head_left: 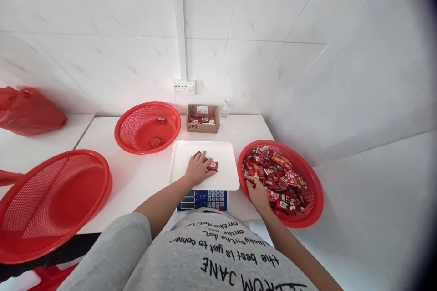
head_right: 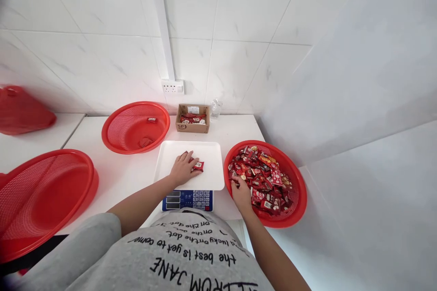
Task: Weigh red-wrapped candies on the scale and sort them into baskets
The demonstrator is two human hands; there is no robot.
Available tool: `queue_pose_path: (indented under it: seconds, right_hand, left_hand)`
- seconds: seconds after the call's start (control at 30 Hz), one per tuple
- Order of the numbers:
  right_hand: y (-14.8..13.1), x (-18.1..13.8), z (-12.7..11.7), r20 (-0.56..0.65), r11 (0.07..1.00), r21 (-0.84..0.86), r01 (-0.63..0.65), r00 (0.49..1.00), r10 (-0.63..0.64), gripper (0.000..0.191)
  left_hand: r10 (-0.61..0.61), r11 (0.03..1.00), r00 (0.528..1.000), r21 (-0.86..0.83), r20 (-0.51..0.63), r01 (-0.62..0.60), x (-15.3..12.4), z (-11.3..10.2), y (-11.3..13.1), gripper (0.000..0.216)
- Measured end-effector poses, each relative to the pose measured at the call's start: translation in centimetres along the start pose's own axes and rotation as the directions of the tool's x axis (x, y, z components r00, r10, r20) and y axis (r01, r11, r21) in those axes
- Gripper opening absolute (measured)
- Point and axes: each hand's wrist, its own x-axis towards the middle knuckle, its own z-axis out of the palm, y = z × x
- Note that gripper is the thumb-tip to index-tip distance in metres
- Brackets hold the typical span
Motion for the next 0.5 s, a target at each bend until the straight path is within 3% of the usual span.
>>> queue_pose_path:
  seconds: [0.27, 0.4, 0.5]
  right_hand:
    - [0.14, -0.04, -0.06, 0.011, 1.0, -0.014, -0.019, 1.0, 0.019, 0.033]
    - [0.3, 0.04, -0.02, 0.017, 1.0, -0.01, -0.03, 0.999, 0.03, 0.033]
    - [0.2, 0.12, -0.1, 0.044, 0.998, -0.016, -0.058, 0.997, 0.058, 0.035]
  left_hand:
    - [0.036, 0.998, 0.999, 0.047, 0.041, -0.038, -0.98, -0.08, 0.45, 0.058]
    - [0.039, 0.999, 0.987, -0.028, 0.158, -0.035, -0.8, -0.35, 0.59, 0.035]
    - [-0.018, 0.997, 0.983, -0.067, 0.181, 0.03, -0.23, -0.57, 0.53, 0.025]
